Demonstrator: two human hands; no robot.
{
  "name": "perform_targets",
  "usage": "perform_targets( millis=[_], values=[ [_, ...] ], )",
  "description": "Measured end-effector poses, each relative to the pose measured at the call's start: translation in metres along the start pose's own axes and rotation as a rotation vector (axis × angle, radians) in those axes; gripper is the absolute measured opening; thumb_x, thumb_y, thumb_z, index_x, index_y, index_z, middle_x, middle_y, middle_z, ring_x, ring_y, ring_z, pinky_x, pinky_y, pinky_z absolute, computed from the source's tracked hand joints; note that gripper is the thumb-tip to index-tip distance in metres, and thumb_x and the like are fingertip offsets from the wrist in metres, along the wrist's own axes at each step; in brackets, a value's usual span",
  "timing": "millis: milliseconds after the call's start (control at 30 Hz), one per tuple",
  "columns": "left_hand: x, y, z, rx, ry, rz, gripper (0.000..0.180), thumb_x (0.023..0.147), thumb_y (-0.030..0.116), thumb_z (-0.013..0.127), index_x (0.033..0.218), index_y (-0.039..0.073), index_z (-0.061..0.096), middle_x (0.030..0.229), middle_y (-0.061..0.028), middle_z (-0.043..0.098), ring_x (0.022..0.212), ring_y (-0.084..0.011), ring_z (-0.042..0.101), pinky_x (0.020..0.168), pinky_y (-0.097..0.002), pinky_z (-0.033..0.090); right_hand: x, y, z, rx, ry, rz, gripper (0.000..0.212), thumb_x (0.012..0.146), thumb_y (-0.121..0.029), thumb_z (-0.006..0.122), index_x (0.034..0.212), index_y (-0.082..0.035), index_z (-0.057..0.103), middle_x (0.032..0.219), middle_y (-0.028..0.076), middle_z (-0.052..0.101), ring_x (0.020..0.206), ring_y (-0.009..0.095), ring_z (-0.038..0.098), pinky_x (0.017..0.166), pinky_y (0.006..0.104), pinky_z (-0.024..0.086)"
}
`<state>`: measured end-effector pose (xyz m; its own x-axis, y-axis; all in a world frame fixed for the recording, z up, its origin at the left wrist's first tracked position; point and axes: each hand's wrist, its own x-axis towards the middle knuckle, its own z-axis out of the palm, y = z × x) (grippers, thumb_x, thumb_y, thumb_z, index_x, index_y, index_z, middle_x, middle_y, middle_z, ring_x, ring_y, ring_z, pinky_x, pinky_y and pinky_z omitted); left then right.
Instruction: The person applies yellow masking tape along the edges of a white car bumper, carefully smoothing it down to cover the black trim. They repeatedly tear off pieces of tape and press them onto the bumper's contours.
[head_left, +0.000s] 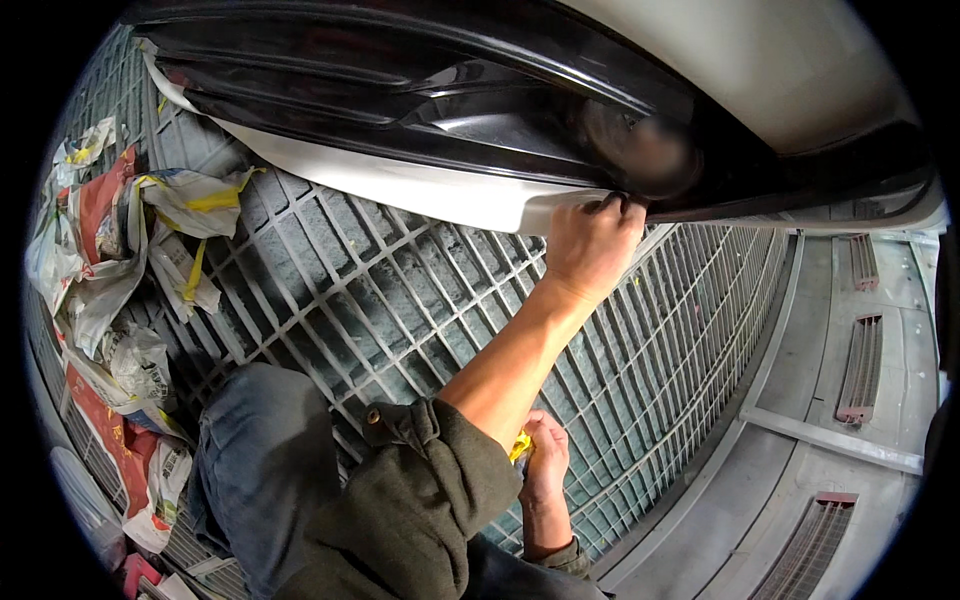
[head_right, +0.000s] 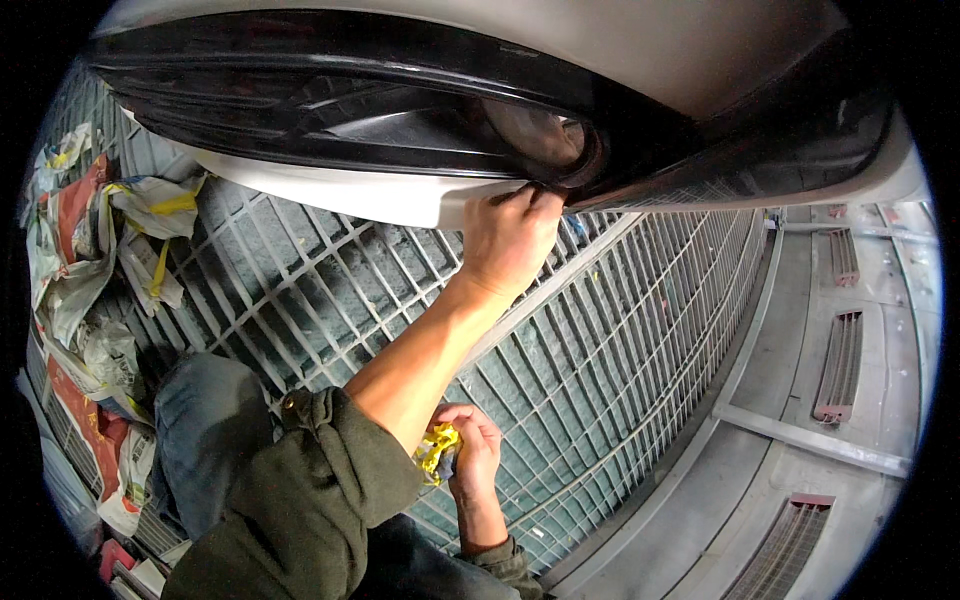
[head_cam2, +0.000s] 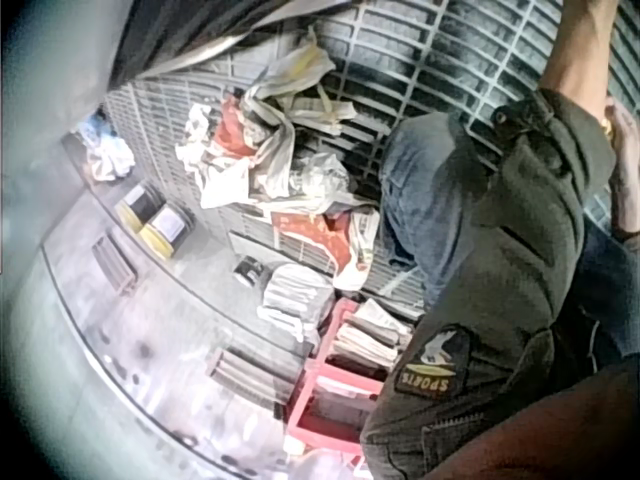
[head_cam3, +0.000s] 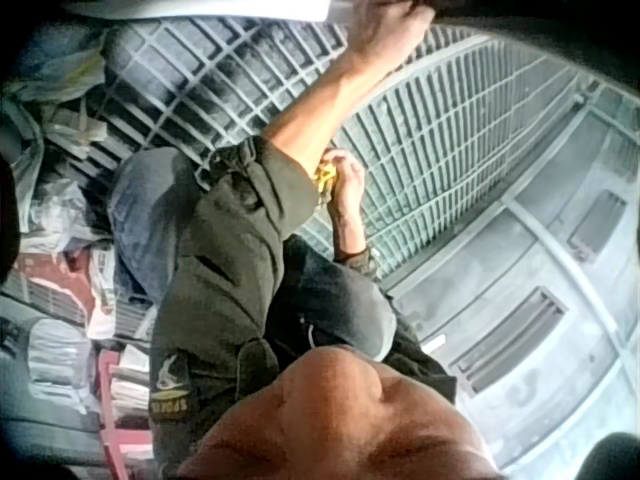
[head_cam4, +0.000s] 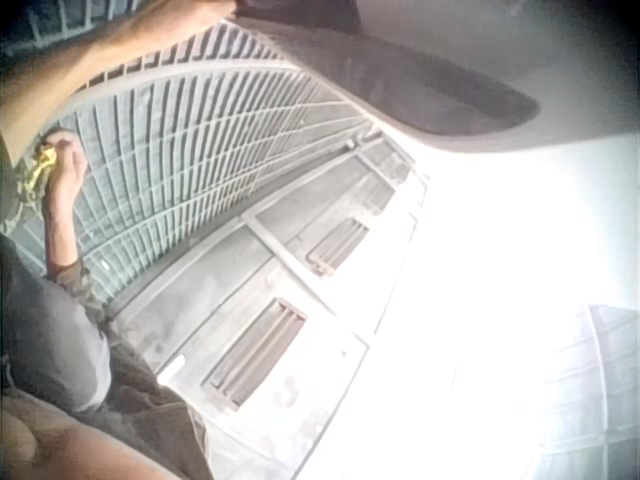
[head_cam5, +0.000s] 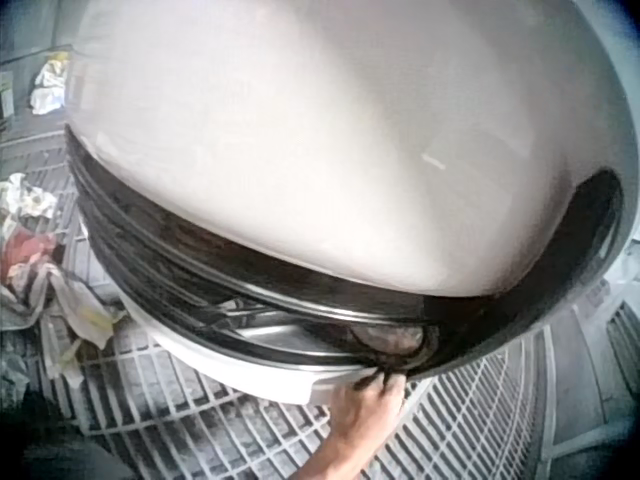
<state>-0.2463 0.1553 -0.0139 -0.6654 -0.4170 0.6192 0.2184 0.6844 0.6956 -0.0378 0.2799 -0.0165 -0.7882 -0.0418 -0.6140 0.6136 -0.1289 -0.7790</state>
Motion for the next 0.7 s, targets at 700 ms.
perform_targets(
  millis=[700],
  values=[
    [-0.057,0.026,-0.064,-0.254,-0.202,-0.406,0.01,0.091,0.013,0.06,0.1,0.009,0.06,0.058,-0.0039,0.064,0.042,-0.013,0.059,0.037,-0.026,0.044,0.01,0.004,-0.008,-0.04,0.095,-0.096,0.022,0.088,-0.006,0.045,0.102,0.004,0.06,0.096,0.01,0.066,0.082,0.016,0.063,0.075,0.0273,0.05]
  ],
)
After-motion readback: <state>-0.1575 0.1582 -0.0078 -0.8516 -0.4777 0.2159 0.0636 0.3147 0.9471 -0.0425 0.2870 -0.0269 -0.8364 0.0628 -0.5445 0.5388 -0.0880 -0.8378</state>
